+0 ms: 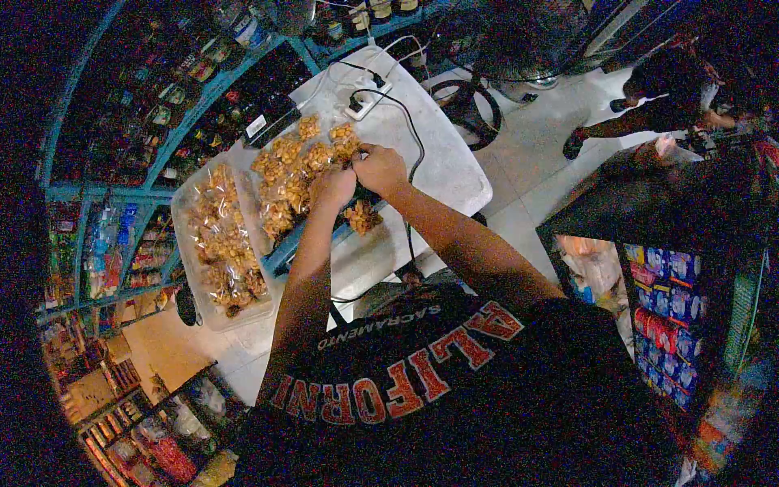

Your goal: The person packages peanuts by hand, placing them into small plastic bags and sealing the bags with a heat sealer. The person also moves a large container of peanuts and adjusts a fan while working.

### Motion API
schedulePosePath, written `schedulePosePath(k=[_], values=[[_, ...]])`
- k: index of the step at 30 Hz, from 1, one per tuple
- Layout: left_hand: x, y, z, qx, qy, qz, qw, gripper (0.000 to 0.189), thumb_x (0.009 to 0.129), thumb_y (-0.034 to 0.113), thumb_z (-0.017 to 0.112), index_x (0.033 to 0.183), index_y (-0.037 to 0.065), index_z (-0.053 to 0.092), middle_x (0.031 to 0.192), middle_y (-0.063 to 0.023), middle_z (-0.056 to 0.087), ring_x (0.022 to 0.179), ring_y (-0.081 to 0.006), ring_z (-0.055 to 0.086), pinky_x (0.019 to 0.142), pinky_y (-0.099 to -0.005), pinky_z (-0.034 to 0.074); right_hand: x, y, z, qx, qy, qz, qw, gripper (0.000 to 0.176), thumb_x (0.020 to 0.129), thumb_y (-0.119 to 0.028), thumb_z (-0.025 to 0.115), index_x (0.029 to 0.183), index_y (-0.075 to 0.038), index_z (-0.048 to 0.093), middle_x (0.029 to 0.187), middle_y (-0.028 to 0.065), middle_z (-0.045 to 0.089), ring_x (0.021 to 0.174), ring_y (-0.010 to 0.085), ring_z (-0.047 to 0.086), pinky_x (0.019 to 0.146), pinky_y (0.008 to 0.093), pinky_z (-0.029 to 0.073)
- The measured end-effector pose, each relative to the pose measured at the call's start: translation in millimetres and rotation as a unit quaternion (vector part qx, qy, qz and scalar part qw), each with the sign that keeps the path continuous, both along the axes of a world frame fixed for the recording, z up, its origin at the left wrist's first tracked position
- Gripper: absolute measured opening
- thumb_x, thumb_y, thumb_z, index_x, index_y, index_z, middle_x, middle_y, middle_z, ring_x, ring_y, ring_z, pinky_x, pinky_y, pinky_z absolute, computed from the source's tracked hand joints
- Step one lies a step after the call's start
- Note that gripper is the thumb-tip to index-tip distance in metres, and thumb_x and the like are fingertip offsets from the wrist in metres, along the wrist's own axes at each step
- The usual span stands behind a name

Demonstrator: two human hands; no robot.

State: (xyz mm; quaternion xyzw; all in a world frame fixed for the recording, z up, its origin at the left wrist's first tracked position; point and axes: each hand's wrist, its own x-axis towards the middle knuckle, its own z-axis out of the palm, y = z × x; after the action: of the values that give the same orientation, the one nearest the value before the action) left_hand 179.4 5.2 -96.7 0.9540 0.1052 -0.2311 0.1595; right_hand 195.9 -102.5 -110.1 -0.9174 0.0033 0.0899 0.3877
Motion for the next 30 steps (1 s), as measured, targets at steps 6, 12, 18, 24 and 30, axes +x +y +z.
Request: schedulePosePath(k=[6,12,18,24,30], values=[[-4.4,-8.1,25.1,-0.016,0.005,0.057,0.998,0.045,0.077,0.032,0.032,0.101,0.004,0.057,0.108,-0.019,0.053,0.101,-0.0332,0.05,0.088,-0.0403,0.038,0.4,-1.2,5.8,0.002,0.036,0.011,0.999,0.03,0.075,-0.034,0.046,0.092,-0.016,0.063,0.088,0.0171,0.06,0.08,0.0339,0.057,0.075,0.0374,0.046],[-4.8,-6.6,13.9,-0.017,-0.016,0.033,0.999,0.044,0.079,0.03,0.03,0.102,0.002,0.056,0.112,-0.0175,0.051,0.105,-0.0314,0.047,0.091,-0.0383,0.035,-1.5,-1.9,11.8,-0.011,0.04,0.011,0.999,0.033,0.075,-0.036,0.046,0.096,-0.017,0.062,0.094,0.0173,0.059,0.088,0.0343,0.055,0.081,0.0369,0.043],[-4.6,-6.4,22.3,-0.009,0.0,0.019,1.0,0.043,0.079,0.028,0.03,0.101,0.002,0.056,0.11,-0.0164,0.052,0.103,-0.0316,0.049,0.089,-0.0398,0.036,0.2,-0.6,7.7,-0.016,0.027,0.01,0.999,0.03,0.074,-0.034,0.046,0.093,-0.018,0.063,0.085,0.0171,0.06,0.08,0.0337,0.058,0.074,0.0376,0.046],[-2.0,-1.4,5.6,0.012,-0.009,-0.029,0.999,0.041,0.078,0.027,0.031,0.1,0.003,0.057,0.108,-0.0169,0.053,0.1,-0.0331,0.05,0.087,-0.0416,0.038,0.3,-1.2,6.9,-0.007,0.032,0.012,0.999,0.027,0.074,-0.032,0.046,0.091,-0.018,0.063,0.085,0.0168,0.06,0.08,0.0329,0.058,0.073,0.0376,0.047],[-4.4,-1.4,7.6,0.014,-0.03,-0.05,0.998,0.041,0.077,0.027,0.032,0.098,0.002,0.057,0.105,-0.0167,0.055,0.099,-0.0341,0.051,0.086,-0.0416,0.039,3.4,-1.2,-15.6,-0.131,-0.086,0.128,0.979,0.029,0.077,-0.032,0.047,0.094,-0.014,0.061,0.095,0.0154,0.059,0.087,0.0314,0.057,0.077,0.0373,0.046]])
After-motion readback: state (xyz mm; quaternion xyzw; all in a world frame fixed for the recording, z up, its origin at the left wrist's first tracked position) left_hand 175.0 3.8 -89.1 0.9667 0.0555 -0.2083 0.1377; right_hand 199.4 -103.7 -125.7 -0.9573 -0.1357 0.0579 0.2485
